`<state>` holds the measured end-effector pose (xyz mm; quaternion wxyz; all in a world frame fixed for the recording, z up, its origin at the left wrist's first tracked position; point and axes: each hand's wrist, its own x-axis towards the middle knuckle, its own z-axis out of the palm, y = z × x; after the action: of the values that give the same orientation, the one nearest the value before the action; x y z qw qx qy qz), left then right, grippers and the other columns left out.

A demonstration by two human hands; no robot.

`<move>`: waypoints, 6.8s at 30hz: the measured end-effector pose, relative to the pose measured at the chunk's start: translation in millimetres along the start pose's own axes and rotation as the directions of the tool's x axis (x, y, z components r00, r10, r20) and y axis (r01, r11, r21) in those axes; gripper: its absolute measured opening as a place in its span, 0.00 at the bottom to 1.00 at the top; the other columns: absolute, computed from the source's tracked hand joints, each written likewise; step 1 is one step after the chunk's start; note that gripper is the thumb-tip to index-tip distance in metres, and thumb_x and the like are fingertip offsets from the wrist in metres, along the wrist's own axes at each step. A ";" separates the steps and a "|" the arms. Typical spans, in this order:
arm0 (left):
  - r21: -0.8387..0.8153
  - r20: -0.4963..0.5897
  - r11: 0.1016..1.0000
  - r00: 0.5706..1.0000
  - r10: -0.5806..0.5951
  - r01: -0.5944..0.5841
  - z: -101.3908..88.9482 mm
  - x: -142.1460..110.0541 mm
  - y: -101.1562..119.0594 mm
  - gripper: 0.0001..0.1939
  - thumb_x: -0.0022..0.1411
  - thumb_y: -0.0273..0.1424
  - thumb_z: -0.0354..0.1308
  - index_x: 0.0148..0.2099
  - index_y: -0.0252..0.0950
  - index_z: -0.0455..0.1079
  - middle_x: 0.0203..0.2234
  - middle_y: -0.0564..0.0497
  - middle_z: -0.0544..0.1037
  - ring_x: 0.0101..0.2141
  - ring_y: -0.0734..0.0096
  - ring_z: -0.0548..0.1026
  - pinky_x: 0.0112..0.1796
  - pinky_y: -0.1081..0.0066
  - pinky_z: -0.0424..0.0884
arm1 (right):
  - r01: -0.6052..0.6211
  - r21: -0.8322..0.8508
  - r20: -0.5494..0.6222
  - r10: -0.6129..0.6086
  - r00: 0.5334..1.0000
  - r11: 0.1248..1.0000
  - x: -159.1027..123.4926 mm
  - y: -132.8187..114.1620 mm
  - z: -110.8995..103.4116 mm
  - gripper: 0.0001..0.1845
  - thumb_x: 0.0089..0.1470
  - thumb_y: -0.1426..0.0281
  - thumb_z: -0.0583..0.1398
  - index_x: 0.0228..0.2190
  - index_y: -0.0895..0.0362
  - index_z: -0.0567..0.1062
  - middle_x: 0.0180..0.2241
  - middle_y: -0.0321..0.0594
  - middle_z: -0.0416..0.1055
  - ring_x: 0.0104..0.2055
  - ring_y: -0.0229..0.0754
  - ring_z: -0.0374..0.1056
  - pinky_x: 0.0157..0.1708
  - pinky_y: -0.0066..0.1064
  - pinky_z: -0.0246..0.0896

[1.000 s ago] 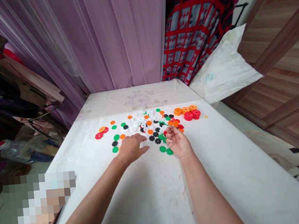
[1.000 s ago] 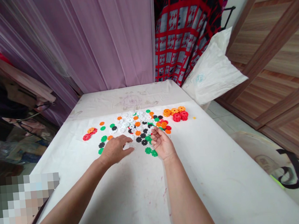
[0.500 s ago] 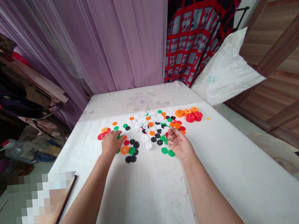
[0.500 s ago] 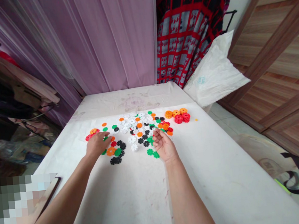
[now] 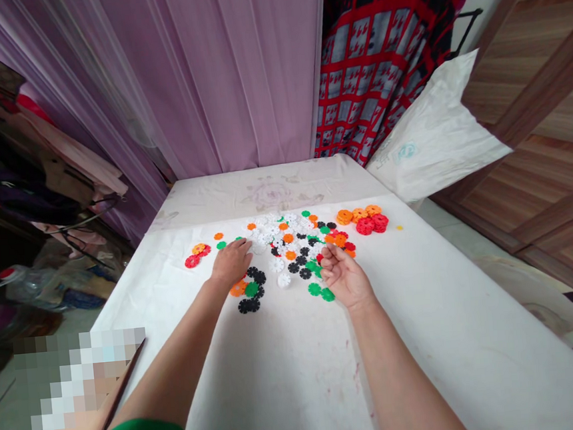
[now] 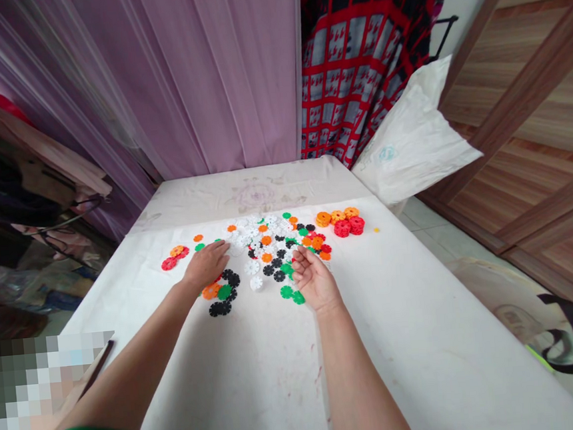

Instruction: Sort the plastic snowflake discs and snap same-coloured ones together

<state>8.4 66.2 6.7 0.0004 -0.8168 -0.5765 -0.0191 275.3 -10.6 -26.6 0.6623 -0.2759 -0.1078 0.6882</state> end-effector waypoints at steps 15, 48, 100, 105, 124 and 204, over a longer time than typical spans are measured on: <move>0.023 0.055 1.000 0.998 -0.014 0.013 -8.4 6.3 -1.3 0.21 0.64 0.40 0.51 0.56 0.42 0.71 0.48 0.44 0.77 0.48 0.54 0.74 0.48 0.60 0.68 | -0.024 0.026 -0.008 0.024 1.000 0.999 -0.8 -0.4 3.6 0.03 0.52 0.72 0.65 0.32 0.55 0.77 0.29 0.33 0.78 0.23 0.29 0.66 0.16 0.17 0.58; -0.288 0.071 0.934 0.967 0.243 -0.214 -24.5 -42.4 61.9 0.17 0.60 0.33 0.58 0.52 0.42 0.74 0.49 0.48 0.78 0.46 0.61 0.76 0.49 0.62 0.70 | -0.006 -0.031 -0.016 0.005 1.000 0.999 -0.7 -0.5 8.6 0.05 0.50 0.70 0.66 0.32 0.53 0.76 0.29 0.31 0.77 0.22 0.28 0.64 0.16 0.18 0.57; -0.225 -0.270 0.966 0.945 -0.184 0.124 36.8 -85.9 41.4 0.21 0.67 0.39 0.49 0.58 0.38 0.70 0.60 0.41 0.69 0.62 0.48 0.62 0.60 0.45 0.56 | 0.150 -0.668 0.424 -0.207 0.882 -0.729 -64.7 15.4 -19.9 0.21 0.63 0.64 0.53 0.54 0.54 0.72 0.62 0.46 0.63 0.65 0.52 0.55 0.61 0.50 0.47; -0.243 -0.278 0.963 0.942 -0.186 0.119 41.5 -83.5 40.2 0.21 0.67 0.39 0.49 0.57 0.38 0.70 0.60 0.42 0.69 0.62 0.48 0.62 0.60 0.45 0.55 | 0.034 -0.679 0.411 -0.341 0.846 -0.733 -66.0 6.3 -36.3 0.20 0.61 0.65 0.54 0.51 0.57 0.75 0.60 0.51 0.65 0.62 0.55 0.58 0.58 0.48 0.53; -0.613 -0.469 0.787 0.832 -0.297 -0.065 49.0 -38.9 0.0 0.18 0.64 0.38 0.47 0.46 0.37 0.75 0.47 0.43 0.79 0.51 0.55 0.75 0.53 0.53 0.70 | 0.148 -0.671 0.481 -0.274 0.833 -0.727 -42.7 12.0 -4.5 0.14 0.57 0.68 0.60 0.44 0.47 0.79 0.56 0.43 0.69 0.59 0.54 0.59 0.53 0.47 0.57; -0.647 -0.385 0.761 0.879 -0.282 -0.040 45.1 -48.5 1.3 0.16 0.62 0.37 0.50 0.47 0.40 0.74 0.46 0.47 0.80 0.48 0.60 0.76 0.52 0.58 0.71 | 0.138 -0.720 0.545 -0.432 0.719 -0.680 -22.9 9.7 -18.0 0.17 0.59 0.66 0.54 0.46 0.53 0.78 0.53 0.45 0.73 0.56 0.53 0.64 0.53 0.45 0.57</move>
<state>-5.2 21.1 -39.9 -0.1411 -0.6989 -0.5714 -0.4064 275.7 -37.8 -41.0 0.2869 -0.6855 -0.6634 -0.0874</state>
